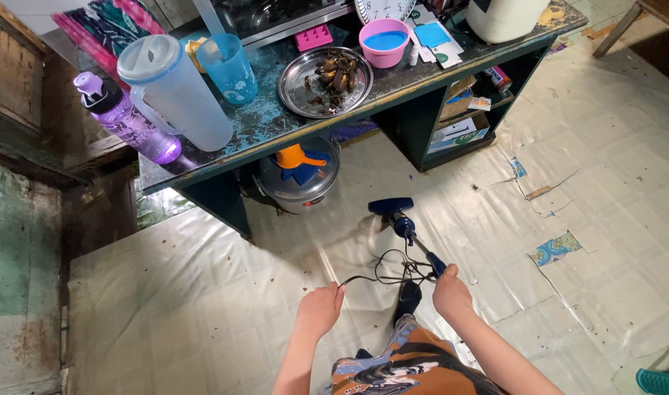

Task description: The person vacuums the floor, moving the vacuum head across a patterned surface and along the edges of furniture.

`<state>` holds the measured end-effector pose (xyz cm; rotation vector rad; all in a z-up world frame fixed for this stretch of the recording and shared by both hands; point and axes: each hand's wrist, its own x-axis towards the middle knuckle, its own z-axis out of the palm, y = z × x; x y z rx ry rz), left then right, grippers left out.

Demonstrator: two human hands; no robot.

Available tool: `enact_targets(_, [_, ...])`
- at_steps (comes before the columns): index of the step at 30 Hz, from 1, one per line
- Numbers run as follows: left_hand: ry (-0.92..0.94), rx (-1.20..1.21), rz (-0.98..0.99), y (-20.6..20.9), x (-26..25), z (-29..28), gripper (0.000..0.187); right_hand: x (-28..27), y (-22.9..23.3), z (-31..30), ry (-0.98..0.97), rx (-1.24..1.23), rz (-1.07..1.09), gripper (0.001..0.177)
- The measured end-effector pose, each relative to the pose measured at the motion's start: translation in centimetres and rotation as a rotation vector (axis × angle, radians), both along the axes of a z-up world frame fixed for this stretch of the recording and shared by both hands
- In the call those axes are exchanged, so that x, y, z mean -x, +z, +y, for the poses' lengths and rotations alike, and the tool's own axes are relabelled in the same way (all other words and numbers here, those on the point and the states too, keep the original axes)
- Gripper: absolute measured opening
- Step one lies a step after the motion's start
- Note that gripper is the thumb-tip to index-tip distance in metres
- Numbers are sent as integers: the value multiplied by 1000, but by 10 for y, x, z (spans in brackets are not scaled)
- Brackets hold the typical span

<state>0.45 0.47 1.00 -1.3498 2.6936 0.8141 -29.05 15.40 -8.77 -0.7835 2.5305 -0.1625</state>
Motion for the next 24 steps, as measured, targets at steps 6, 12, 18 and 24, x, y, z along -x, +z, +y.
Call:
enact_targets(6, [17, 8, 11, -7, 6, -7, 38, 28, -19, -36, -37, 54, -10, 32])
enact_targets(12, [59, -40, -16, -9, 40, -31, 38, 94, -59, -101, -54, 92, 2, 25])
enact_targets(18, [142, -106, 1, -7, 106, -71, 37, 172, -58, -184, -70, 82, -74, 18])
enact_targets(24, [196, -136, -14, -6, 182, -116, 35, 256, -59, -265, 4, 74, -70, 20])
